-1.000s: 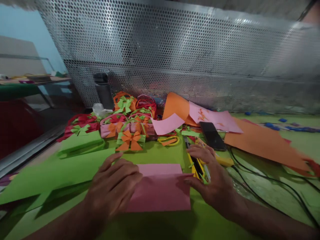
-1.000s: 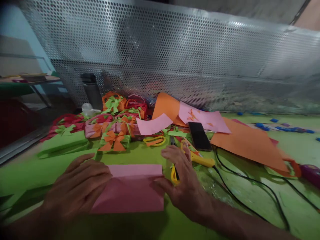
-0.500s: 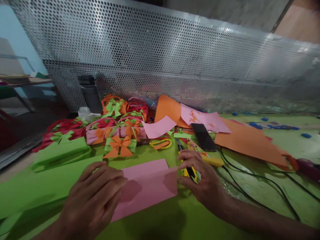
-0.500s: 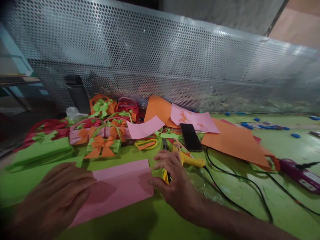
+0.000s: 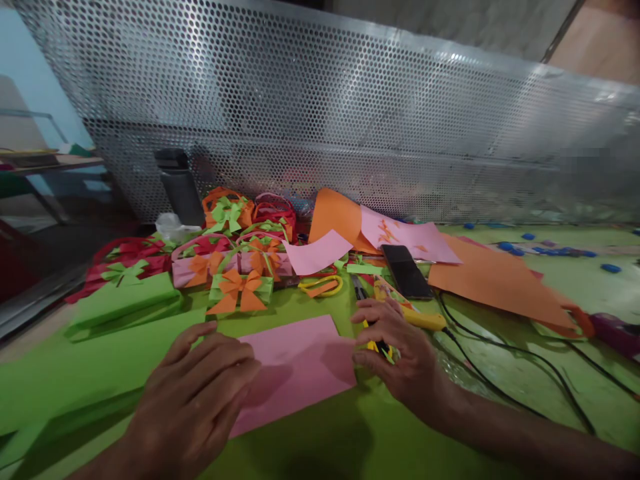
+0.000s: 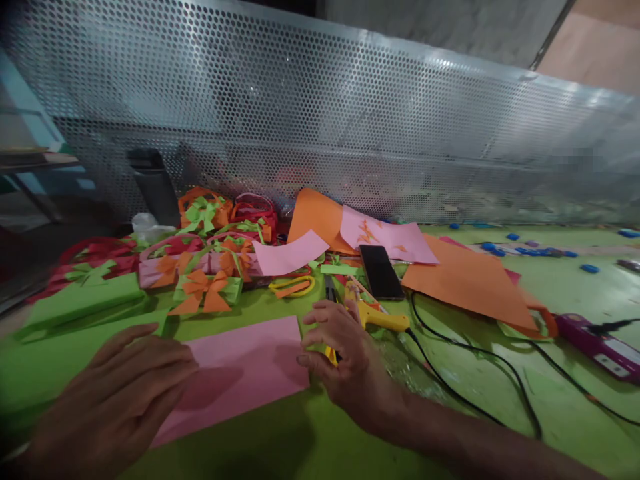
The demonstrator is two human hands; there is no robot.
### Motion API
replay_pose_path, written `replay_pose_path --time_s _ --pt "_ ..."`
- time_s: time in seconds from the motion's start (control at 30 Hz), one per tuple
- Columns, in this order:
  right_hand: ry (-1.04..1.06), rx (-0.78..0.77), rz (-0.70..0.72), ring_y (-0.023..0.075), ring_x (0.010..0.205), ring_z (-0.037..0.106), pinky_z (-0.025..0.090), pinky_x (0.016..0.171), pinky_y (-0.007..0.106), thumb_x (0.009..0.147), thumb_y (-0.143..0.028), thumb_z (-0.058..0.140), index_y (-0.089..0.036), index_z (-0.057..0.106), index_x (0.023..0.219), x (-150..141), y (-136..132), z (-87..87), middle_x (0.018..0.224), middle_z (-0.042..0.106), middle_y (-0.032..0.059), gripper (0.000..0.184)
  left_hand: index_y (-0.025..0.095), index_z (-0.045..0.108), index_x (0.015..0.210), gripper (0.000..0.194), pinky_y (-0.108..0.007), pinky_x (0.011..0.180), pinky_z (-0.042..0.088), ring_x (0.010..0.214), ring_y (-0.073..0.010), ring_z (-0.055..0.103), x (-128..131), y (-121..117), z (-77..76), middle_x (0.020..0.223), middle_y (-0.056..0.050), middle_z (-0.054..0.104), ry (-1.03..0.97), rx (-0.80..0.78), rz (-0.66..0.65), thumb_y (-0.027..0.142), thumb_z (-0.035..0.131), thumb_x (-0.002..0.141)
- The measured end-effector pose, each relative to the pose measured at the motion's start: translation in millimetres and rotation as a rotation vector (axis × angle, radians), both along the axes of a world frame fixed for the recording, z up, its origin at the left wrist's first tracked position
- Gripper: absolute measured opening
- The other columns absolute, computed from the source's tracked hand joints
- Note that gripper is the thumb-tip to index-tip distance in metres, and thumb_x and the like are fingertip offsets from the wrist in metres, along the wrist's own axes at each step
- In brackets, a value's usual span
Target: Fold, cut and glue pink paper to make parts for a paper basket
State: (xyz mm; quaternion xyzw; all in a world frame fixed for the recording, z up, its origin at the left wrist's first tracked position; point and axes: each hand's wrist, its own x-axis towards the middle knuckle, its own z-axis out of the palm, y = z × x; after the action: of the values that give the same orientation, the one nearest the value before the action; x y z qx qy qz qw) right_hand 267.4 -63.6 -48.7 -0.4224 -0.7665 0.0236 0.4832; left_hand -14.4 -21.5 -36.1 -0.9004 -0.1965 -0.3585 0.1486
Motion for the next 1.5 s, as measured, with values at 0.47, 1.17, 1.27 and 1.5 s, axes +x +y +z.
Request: replay_pose_path --time_s 0.47,1.17,1.27,1.5 --pt "-0.112 0.004 0.189 0.0181 0.083 0.064 0.043 0.089 0.042 0.086 -0.021 0.058 -0.022 0.060 0.089 1.0 -2.1 -3.4 0.087 0.067 0.0045 0.003 0.019 0.061 0.097 0.017 -0.044 0.101 0.037 0.084 -0.0184 0.064 6.3 -17.8 2.6 0.087 -0.003 0.070 -0.090 0.032 -0.049 0.008 0.058 0.085" --pt "-0.589 0.035 0.402 0.0183 0.115 0.055 0.038 0.104 0.038 0.090 -0.017 0.043 -0.020 0.052 0.110 17.0 -8.7 3.3 0.117 0.065 0.0108 0.023 0.020 0.060 0.075 0.025 -0.033 0.087 0.050 0.097 -0.0198 0.061 -28.4 -44.9 9.1 0.103 -0.006 0.068 0.315 -0.075 0.070 0.009 0.041 0.086" --pt "-0.702 -0.109 0.463 0.0204 0.123 0.049 0.035 0.107 0.040 0.089 -0.017 0.043 -0.018 0.051 0.123 14.9 -12.4 5.2 0.128 0.058 0.0111 0.035 0.023 0.061 0.075 0.025 -0.030 0.091 0.051 0.103 -0.0191 0.062 -23.3 -52.0 -2.6 0.107 -0.005 0.069 0.284 -0.167 0.072 0.005 0.044 0.078" --pt "-0.728 -0.110 0.510 0.0208 0.117 0.055 0.040 0.104 0.032 0.083 -0.017 0.053 -0.013 0.052 0.128 9.6 -23.0 21.5 0.126 0.060 0.0098 0.046 0.023 0.062 0.086 0.030 -0.030 0.085 0.055 0.110 -0.0206 0.060 -24.0 -53.6 -2.9 0.123 -0.005 0.061 0.210 -0.510 0.063 0.005 0.042 0.073"
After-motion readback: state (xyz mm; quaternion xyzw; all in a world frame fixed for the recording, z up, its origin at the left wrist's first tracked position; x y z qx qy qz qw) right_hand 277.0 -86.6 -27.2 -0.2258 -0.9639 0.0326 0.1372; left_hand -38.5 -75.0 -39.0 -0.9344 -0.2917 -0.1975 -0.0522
